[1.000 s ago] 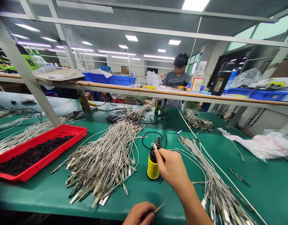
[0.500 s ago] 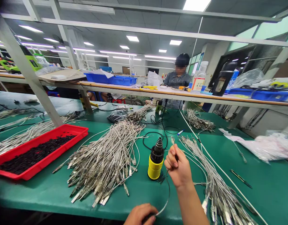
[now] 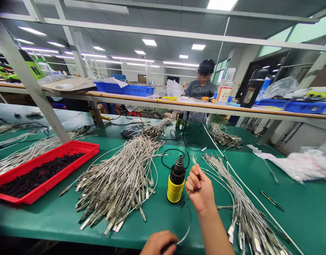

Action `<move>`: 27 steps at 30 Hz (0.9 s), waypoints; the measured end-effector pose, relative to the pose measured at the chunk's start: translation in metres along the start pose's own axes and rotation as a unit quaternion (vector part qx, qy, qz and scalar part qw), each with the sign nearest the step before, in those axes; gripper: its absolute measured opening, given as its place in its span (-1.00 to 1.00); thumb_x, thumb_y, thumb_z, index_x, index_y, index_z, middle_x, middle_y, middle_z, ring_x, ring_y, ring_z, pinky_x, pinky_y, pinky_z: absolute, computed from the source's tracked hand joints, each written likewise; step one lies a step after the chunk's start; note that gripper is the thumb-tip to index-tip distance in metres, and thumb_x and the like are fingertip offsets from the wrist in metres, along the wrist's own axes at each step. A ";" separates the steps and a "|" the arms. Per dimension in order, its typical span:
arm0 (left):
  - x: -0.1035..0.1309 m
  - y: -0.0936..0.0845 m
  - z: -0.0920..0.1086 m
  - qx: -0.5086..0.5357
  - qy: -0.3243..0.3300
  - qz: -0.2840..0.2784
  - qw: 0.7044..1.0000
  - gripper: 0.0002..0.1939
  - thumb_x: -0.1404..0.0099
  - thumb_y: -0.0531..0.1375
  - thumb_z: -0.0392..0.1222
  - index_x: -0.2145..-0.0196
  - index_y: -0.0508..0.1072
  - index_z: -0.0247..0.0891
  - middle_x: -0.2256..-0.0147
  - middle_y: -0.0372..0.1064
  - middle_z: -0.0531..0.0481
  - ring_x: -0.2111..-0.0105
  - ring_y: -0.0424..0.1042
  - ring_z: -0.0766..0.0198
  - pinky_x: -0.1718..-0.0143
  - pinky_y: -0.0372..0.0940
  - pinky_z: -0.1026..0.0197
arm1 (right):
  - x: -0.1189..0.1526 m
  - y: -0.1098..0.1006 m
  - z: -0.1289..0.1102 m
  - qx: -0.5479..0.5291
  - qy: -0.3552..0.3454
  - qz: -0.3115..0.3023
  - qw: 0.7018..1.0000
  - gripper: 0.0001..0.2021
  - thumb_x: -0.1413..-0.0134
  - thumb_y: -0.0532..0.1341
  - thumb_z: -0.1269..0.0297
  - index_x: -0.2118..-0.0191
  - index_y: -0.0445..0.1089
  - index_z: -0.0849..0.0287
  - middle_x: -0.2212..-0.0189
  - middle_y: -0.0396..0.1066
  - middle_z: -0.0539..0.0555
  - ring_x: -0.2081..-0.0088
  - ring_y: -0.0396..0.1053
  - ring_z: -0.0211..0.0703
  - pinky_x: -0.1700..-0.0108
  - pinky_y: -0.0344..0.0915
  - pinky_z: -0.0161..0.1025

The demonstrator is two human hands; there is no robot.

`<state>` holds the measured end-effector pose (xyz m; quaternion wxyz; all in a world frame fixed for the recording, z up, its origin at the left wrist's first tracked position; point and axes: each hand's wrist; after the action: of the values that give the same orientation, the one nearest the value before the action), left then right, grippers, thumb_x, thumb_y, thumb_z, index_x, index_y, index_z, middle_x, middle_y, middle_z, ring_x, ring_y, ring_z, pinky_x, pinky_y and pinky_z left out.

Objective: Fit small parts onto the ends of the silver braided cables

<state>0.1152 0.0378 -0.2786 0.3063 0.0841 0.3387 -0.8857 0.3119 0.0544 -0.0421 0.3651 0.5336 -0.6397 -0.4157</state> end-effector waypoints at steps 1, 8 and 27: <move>0.001 0.001 -0.001 -0.002 0.001 0.001 1.000 -0.61 -0.46 0.04 0.10 0.12 0.56 -0.17 0.30 0.61 -0.10 0.31 0.57 0.15 0.28 0.35 0.26 | 0.000 0.000 0.000 -0.001 0.001 0.001 1.000 -0.60 -0.54 -0.01 0.21 0.42 0.22 0.17 0.75 -0.07 -0.21 0.69 -0.24 -0.40 0.63 -0.27 -0.30; 0.003 0.005 -0.005 -0.009 0.006 0.004 1.000 -0.64 -0.45 0.06 0.08 0.10 0.55 -0.15 0.28 0.61 -0.08 0.30 0.57 0.16 0.28 0.35 0.26 | 0.000 0.004 0.002 -0.003 0.005 0.007 1.000 -0.61 -0.54 -0.01 0.22 0.42 0.20 0.16 0.74 -0.08 -0.22 0.69 -0.24 -0.40 0.64 -0.27 -0.31; -0.001 -0.001 0.001 0.003 0.007 -0.001 1.000 -0.56 -0.47 0.01 0.12 0.11 0.58 -0.18 0.28 0.62 -0.13 0.29 0.59 0.14 0.24 0.38 0.26 | -0.005 0.006 0.011 0.049 0.016 -0.003 0.999 -0.69 -0.42 0.19 0.28 0.40 0.14 0.10 0.75 -0.05 -0.26 0.71 -0.19 -0.41 0.67 -0.21 -0.38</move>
<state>0.1153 0.0377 -0.2770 0.3028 0.0910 0.3385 -0.8863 0.3006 0.0613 -0.0408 0.3476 0.5596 -0.6515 -0.3762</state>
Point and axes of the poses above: each hand's wrist, its own x-axis away from the middle knuckle, its own y-axis out of the palm, z = x × y
